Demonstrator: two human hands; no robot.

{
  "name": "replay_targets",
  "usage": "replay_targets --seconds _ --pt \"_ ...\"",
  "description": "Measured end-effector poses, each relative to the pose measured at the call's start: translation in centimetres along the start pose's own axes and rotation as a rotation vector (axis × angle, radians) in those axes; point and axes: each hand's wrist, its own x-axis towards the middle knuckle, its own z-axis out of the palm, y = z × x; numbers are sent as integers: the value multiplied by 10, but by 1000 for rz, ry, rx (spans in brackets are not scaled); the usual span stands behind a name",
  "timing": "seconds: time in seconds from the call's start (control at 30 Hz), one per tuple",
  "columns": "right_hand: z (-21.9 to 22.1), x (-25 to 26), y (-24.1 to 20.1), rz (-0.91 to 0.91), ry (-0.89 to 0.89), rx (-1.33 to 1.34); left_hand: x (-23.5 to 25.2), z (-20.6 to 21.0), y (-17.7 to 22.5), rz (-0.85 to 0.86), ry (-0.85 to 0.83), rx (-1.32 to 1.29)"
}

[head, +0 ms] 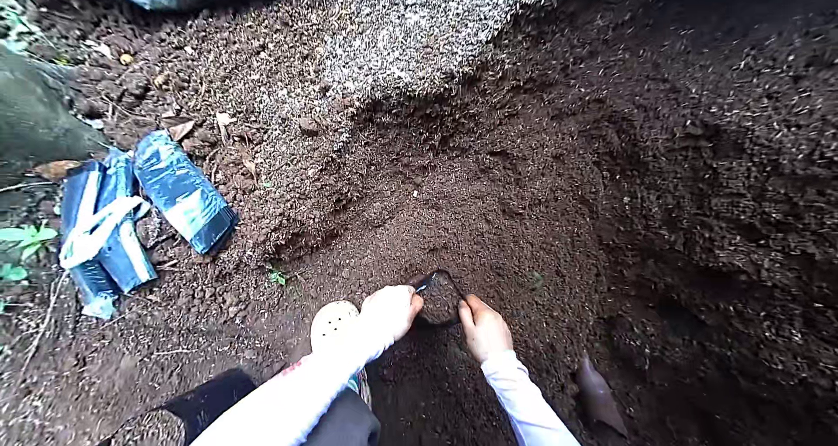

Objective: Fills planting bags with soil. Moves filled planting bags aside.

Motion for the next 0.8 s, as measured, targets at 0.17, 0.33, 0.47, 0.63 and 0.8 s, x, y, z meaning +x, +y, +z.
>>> replay_targets --seconds 0.17,0.33,0.47,0.63,0.8 --pt "9 -26 13 -153 310 139 -13 3 -1 121 74 -78" --pt "7 -5 8 27 -98 -99 11 17 -16 0 36 -71" --pt "10 -26 10 -278 219 49 5 26 -25 -49 31 -90" --pt "-1 -4 -31 -186 -66 -43 12 37 -20 -103 -136 -75" --pt "19 -2 -39 -243 -79 -164 6 34 -7 -70 -108 -92"
